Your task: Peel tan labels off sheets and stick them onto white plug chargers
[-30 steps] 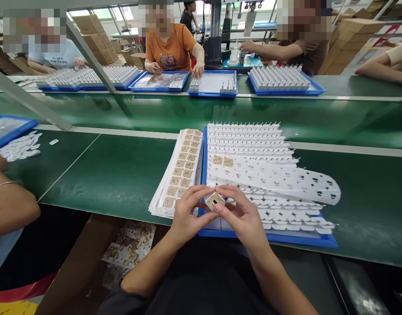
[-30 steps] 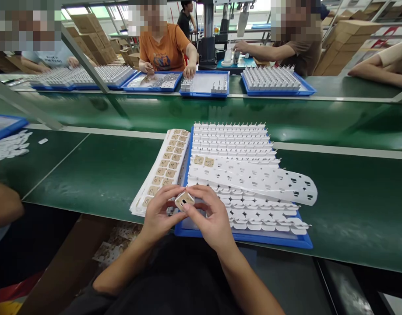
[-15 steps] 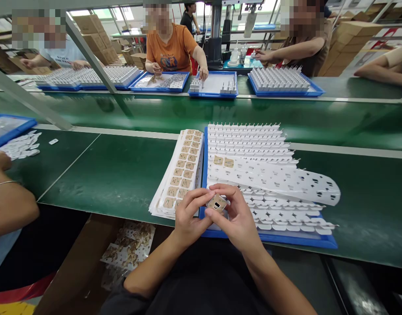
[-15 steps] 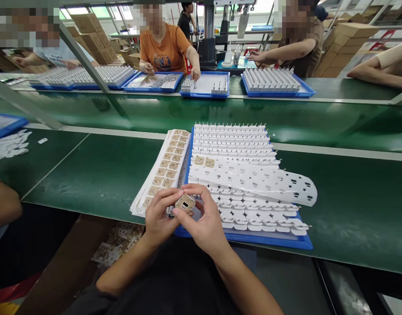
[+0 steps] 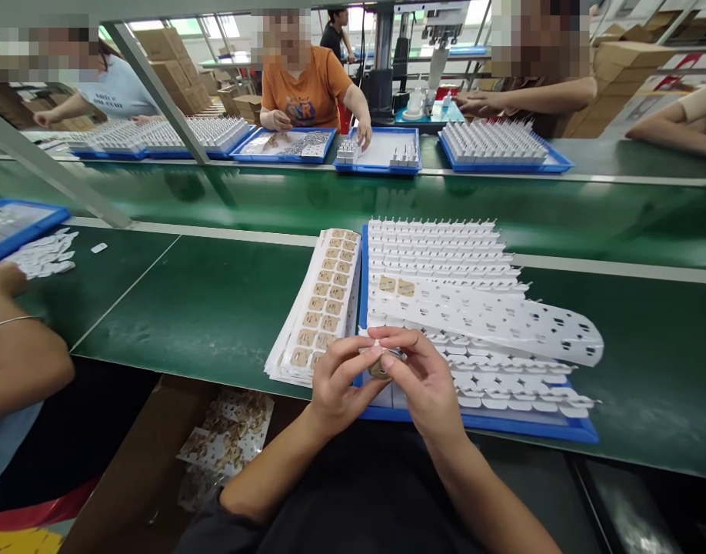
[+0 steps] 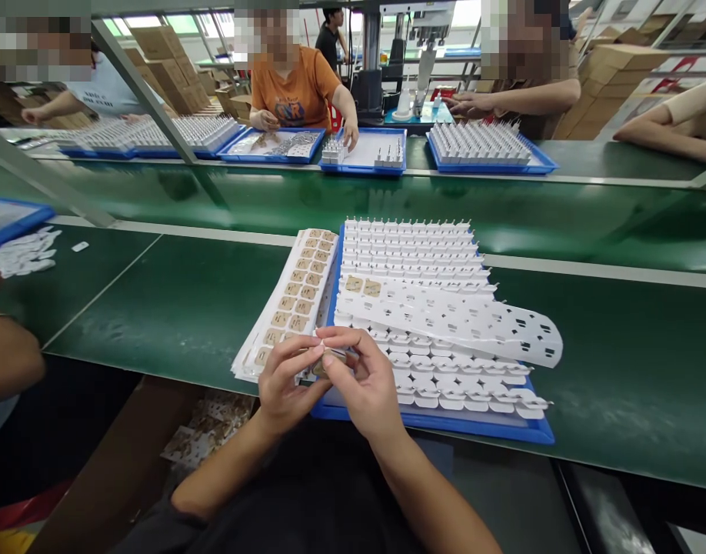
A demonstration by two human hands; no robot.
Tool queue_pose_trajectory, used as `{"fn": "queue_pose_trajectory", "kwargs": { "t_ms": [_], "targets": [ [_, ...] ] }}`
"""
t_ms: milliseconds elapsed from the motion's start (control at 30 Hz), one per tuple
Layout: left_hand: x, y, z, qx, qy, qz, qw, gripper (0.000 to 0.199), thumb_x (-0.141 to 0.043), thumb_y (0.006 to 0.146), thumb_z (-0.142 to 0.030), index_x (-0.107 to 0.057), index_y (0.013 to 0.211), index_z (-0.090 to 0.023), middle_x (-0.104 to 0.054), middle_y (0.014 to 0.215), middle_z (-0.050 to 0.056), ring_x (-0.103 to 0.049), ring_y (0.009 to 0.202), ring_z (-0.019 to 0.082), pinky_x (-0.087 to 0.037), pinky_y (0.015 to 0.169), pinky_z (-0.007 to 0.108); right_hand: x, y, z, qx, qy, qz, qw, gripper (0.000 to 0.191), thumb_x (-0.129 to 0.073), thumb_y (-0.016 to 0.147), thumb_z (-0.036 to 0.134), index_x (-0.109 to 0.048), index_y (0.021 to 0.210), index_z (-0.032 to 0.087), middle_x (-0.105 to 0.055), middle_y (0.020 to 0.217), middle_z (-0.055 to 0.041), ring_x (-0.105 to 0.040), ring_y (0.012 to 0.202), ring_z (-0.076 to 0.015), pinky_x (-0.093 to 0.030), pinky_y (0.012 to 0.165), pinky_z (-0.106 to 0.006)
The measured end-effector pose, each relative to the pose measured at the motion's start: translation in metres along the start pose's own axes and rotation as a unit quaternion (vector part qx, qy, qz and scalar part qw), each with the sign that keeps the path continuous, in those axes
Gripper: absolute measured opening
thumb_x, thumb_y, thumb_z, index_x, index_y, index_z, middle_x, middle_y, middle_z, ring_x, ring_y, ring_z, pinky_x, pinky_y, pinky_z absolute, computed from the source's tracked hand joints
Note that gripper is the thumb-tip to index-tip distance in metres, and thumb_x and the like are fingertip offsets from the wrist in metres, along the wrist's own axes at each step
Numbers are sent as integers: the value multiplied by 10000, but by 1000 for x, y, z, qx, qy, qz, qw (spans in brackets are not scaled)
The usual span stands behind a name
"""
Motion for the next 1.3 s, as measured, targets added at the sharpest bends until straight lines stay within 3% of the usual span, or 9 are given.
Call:
{"fn": "queue_pose_trajectory", "kwargs": {
  "t_ms": [333,467,567,733,800,867,967,1033,1300],
  "targets": [
    [2,0,0,-17,19,0,1000,390,-719,873,-220,-577,1235,-255,-653,1086,69,-689,978,188,-629,828,323,-1,-2,-2,3,17,-18,1000,135,-627,928,196,-728,961,280,-732,1136,-30,-669,1124,-193,-554,942,-315],
    [1,-3,6,37,-26,2,999,420,-760,843,-267,-582,1224,-263,-660,1089,60,-691,992,196,-622,850,337,6,1,-1,-19,-19,29,999,183,-583,950,205,-726,1035,281,-721,1196,-40,-659,1154,-214,-549,960,-347],
    [0,-4,8,59,-56,19,997,444,-779,822,-259,-599,1227,-241,-661,1104,69,-685,1019,203,-609,879,336,10,6,9,-2,-131,73,989,177,-596,947,221,-707,1074,275,-722,1183,-46,-626,1198,-237,-508,1017,-397],
    [0,-3,7,80,-59,51,994,424,-765,828,-255,-623,1226,-224,-676,1107,85,-690,1003,206,-619,816,303,7,8,35,159,-328,79,928,150,-601,935,123,-655,985,253,-720,1121,-59,-589,1194,-242,-481,1009,-417],
    [0,-3,12,116,-73,59,989,402,-748,838,-256,-628,1219,-219,-682,1111,92,-691,977,199,-619,727,263,3,2,43,250,-366,94,892,172,-608,916,83,-647,973,241,-682,1150,-81,-596,1127,-245,-489,965,-422],
    [2,-4,20,156,-85,66,982,387,-735,843,-249,-631,1214,-219,-687,1124,95,-689,969,194,-609,675,237,5,-4,45,291,-369,109,876,165,-633,899,81,-643,959,234,-659,1089,-82,-605,1030,-236,-499,901,-407],
    [9,-8,37,205,-74,72,973,379,-740,835,-240,-639,1200,-222,-694,1148,90,-683,982,195,-601,696,240,17,-5,40,242,-344,126,899,153,-617,921,91,-620,971,235,-657,947,-50,-627,910,-202,-516,797,-345],
    [17,-12,51,241,-63,63,967,364,-736,833,-248,-644,1183,-215,-694,1149,85,-684,955,187,-596,702,240,23,-3,32,200,-376,133,895,148,-593,944,98,-614,1003,232,-676,924,-47,-644,895,-199,-517,775,-326],
    [69,-29,128,407,-48,-83,908,442,-748,761,-310,-558,1142,-189,-638,1127,70,-706,963,200,-588,829,300,9,-2,0,176,-586,232,756,209,-488,963,67,-662,948,182,-750,895,-80,-675,772,-238,-451,737,-386]
  ]
}}
Point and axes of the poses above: each hand's wrist, its own y-axis towards the middle knuckle, its own x-axis out of the back of the hand, z = x × y, the point moved 5 cm from there along y, towards the middle knuckle
